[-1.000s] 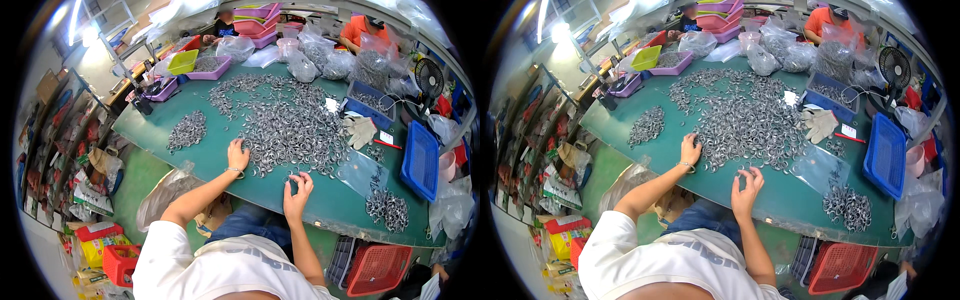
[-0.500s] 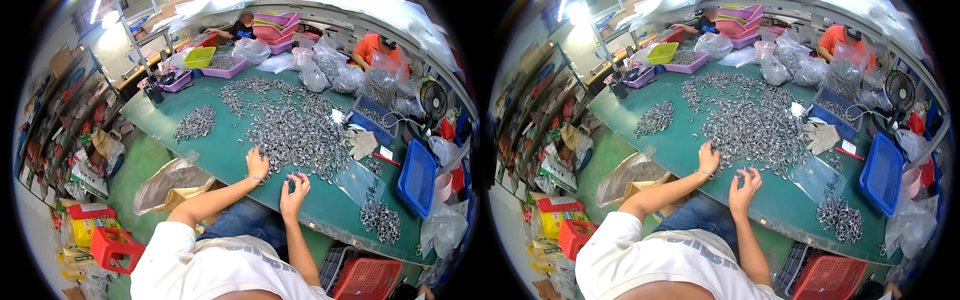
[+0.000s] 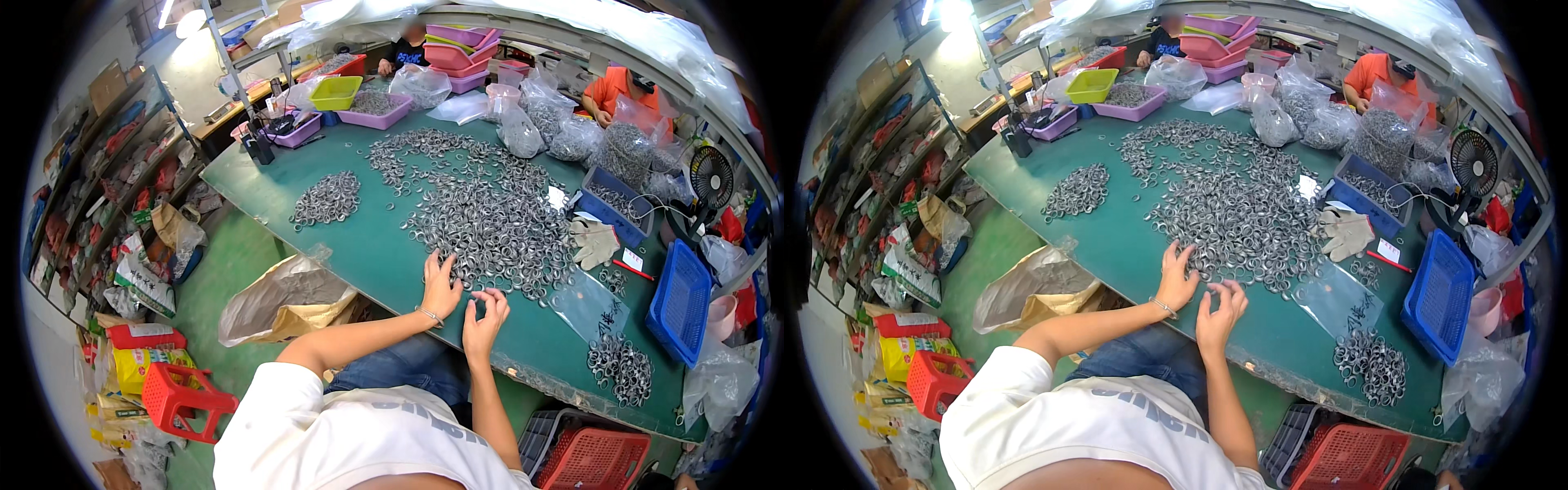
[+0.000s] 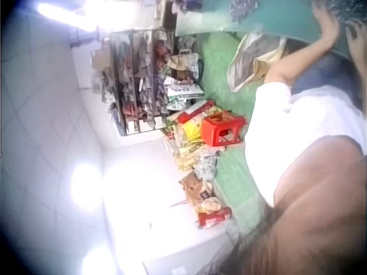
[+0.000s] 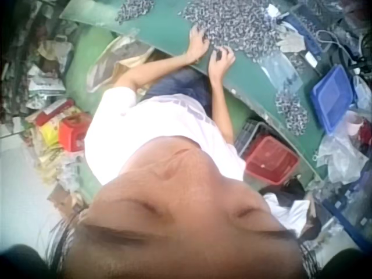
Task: The person sorts and stacks small metal rings on a green table by hand, occasionally moving groups of rings and placing finished stacks into a bag.
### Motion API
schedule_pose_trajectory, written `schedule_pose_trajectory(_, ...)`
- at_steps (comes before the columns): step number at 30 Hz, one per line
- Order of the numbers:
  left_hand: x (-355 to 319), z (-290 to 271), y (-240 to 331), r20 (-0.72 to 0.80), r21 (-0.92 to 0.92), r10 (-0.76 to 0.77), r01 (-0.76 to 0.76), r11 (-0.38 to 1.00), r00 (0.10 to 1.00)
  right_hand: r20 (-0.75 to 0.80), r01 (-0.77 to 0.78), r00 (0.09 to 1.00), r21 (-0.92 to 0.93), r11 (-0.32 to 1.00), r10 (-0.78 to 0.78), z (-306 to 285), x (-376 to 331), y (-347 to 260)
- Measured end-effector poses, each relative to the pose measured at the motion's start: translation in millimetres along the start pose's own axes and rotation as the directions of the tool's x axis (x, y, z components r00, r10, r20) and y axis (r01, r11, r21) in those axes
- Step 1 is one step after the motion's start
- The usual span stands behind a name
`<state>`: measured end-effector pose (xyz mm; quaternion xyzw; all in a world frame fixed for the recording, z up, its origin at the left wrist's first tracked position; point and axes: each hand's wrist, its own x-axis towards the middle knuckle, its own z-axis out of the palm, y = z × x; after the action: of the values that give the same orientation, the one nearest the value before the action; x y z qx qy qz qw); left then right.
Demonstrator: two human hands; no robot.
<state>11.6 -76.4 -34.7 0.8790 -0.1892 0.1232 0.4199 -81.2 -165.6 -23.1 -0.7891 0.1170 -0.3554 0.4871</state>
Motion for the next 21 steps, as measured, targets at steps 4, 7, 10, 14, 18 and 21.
schedule_pose_trajectory(4, -7, -4, 0, 0.049, 0.074, 0.115, -0.118, 0.99, 0.992, 0.018, -0.001, 1.0, -0.024, 1.0, 0.001, 2, 0, -3)
schedule_pose_trajectory(7, -10, -12, 0, 0.108, 0.07, 0.144, -0.152, 0.986, 0.984, 0.029, -0.011, 1.0, -0.022, 1.0, 0.012, 1, 0, -4)
schedule_pose_trajectory(10, -8, -21, -2, 0.175, 0.016, 0.128, -0.133, 0.991, 0.976, 0.04, -0.031, 0.999, -0.026, 0.999, 0.032, -1, 1, -6)
schedule_pose_trajectory(14, 1, -37, -8, 0.228, -0.093, 0.157, -0.139, 0.986, 0.961, 0.044, -0.031, 0.998, -0.066, 0.997, 0.034, -2, 5, -7)
schedule_pose_trajectory(18, 42, -55, -37, 0.061, -0.098, 0.141, -0.135, 0.986, 0.988, 0.056, -0.037, 0.998, -0.1, 0.994, 0.042, -1, 5, -8)
schedule_pose_trajectory(21, 91, -61, -103, -0.055, 0.058, 0.06, -0.057, 0.997, 0.997, 0.072, -0.054, 0.996, -0.101, 0.993, 0.061, 1, 3, -13)
